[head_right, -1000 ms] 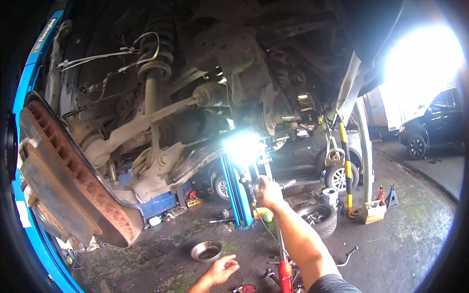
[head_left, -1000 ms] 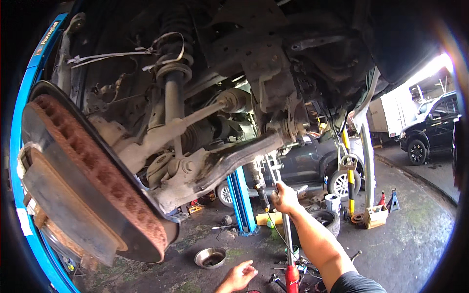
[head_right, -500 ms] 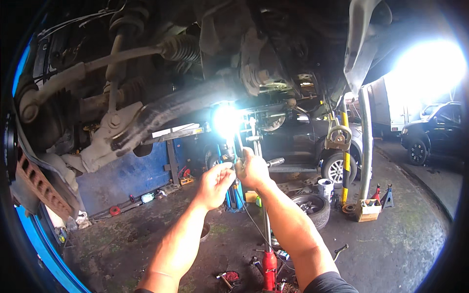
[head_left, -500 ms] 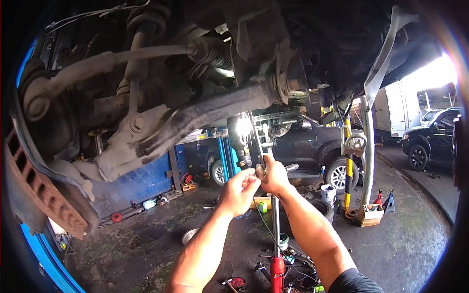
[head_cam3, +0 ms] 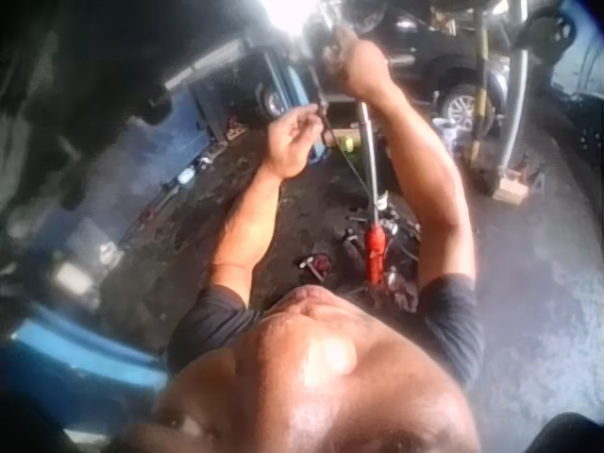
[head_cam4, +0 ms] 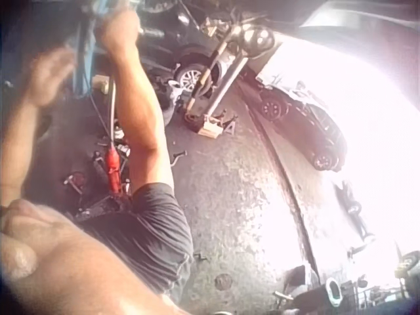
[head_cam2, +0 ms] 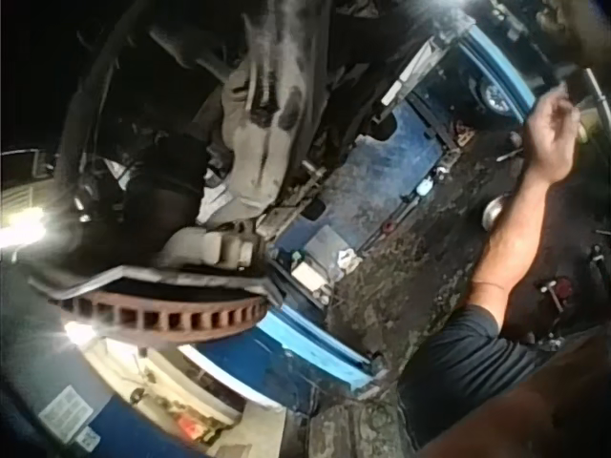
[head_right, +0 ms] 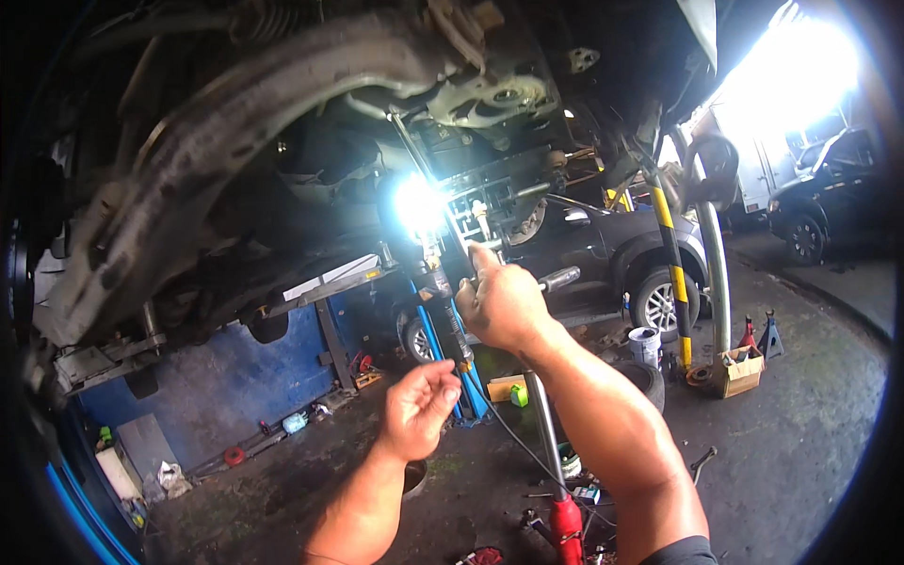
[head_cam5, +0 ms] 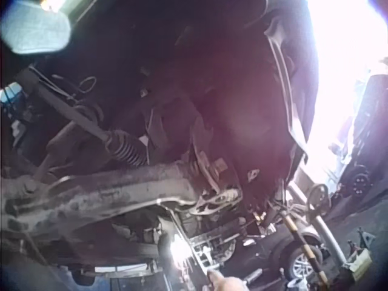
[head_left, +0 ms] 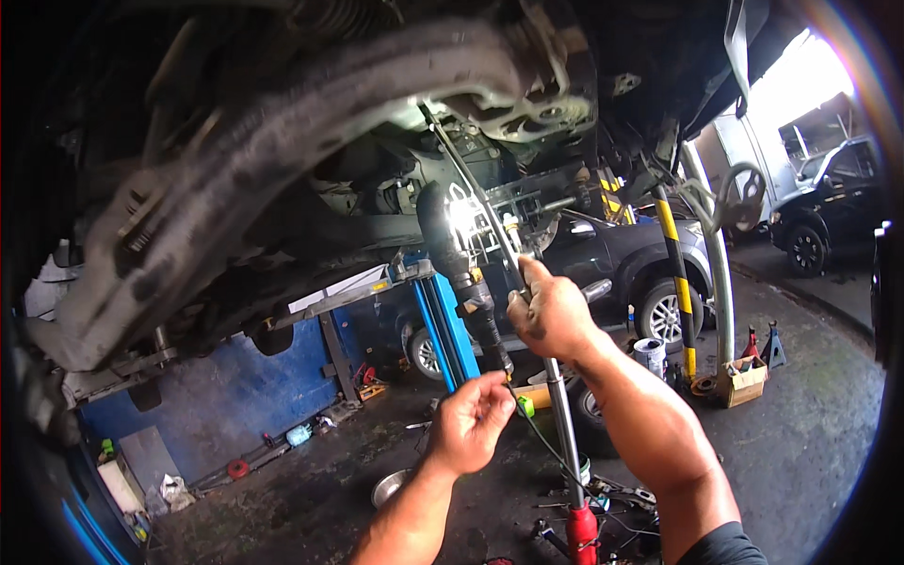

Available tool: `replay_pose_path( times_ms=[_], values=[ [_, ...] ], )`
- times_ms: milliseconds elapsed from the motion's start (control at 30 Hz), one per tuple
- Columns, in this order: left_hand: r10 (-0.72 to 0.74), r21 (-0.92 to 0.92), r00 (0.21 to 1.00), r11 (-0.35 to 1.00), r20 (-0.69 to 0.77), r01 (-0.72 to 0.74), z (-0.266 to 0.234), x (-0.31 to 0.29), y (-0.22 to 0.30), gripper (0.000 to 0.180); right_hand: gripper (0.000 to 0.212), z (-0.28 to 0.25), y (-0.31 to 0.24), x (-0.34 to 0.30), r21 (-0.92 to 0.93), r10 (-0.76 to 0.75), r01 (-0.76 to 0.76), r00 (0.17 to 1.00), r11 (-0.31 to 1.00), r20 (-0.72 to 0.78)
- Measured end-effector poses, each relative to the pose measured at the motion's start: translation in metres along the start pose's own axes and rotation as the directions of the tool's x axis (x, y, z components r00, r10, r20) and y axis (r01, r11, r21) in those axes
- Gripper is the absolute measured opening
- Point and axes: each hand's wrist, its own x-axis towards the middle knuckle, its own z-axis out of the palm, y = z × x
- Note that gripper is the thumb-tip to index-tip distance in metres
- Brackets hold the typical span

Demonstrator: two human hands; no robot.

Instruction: The person works under a lifted vehicle, using a torque wrench and a portable work light to tighten bolts on the suspension components. The person adjusts the light position and continues tightening fasteners on the undercarriage throughout the clip.

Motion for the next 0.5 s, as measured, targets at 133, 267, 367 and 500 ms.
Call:
replay_pose_path(
  times_ms=[133, 267, 367, 500],
  values=[
    [-0.006, -0.033, 0.998, 0.999, 0.063, 0.008, -0.026, -0.023, -0.034, 0.035, 0.059, 0.011, -0.006, 0.000, -0.032, 0.013, -0.014, 1.000, 0.999, -0.022],
    [0.037, -0.056, 0.995, 0.998, 0.094, -0.031, -0.039, -0.034, -0.054, 0.034, 0.060, 0.014, -0.015, -0.006, -0.044, 0.047, -0.048, 0.999, 0.998, -0.020],
    [0.038, -0.027, 0.991, 0.999, 0.130, -0.034, -0.046, -0.043, -0.077, 0.035, 0.060, 0.022, -0.007, -0.006, -0.147, -0.022, 0.007, 0.994, 0.989, -0.105],
    [0.046, -0.041, 0.993, 0.998, 0.108, -0.042, -0.051, -0.049, -0.095, 0.035, 0.060, 0.031, -0.016, 0.001, -0.196, 0.064, -0.078, 0.995, 0.977, -0.078]
  ],
)
